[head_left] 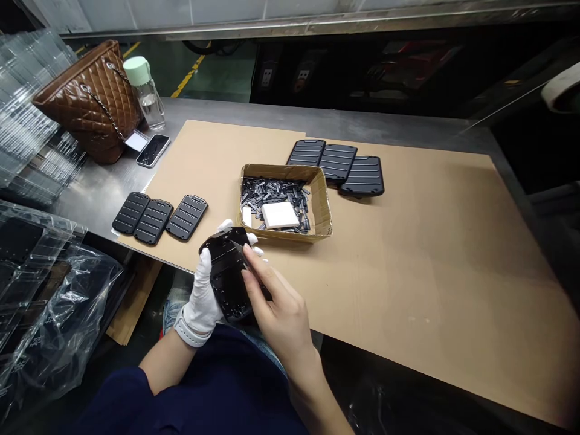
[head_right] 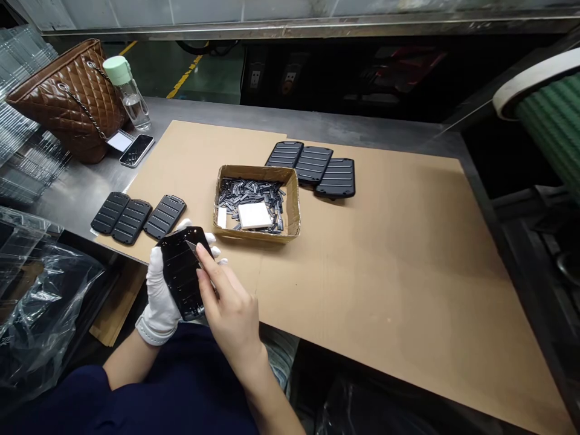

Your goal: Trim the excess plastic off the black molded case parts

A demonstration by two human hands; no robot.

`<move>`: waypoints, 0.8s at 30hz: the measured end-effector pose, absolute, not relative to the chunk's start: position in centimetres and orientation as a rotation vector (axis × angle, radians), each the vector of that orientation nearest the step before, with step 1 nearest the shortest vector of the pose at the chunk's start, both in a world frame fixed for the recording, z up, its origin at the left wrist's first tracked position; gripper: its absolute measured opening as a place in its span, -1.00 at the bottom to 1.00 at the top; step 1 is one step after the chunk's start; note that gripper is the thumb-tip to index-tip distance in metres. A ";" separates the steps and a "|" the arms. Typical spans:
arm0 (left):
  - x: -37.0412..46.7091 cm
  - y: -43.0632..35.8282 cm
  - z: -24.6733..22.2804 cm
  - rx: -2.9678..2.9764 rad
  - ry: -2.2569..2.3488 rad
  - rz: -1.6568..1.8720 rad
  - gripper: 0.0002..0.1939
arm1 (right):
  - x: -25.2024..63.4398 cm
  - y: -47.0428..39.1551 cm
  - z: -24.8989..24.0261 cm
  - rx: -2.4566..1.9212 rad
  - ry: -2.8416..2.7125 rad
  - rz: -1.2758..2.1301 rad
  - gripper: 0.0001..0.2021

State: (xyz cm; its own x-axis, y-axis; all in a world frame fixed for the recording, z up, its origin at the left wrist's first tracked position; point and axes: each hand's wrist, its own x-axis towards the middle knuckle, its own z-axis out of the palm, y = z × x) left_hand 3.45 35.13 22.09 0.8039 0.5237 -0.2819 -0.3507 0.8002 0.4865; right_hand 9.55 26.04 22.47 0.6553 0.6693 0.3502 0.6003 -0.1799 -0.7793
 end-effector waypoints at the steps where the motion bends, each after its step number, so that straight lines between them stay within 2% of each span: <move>1: 3.5 35.1 22.1 0.434 0.423 0.492 -0.38 | 9.6 26.0 22.5 -1.870 -1.015 0.084 -0.61; 6: 3.5 35.0 22.0 0.445 0.428 0.485 -0.33 | 9.7 25.9 22.4 -1.877 -1.059 0.094 -0.60; 24: 3.2 35.0 21.0 0.312 0.499 0.447 -0.43 | 10.6 26.0 21.8 -1.884 -1.138 0.168 -0.59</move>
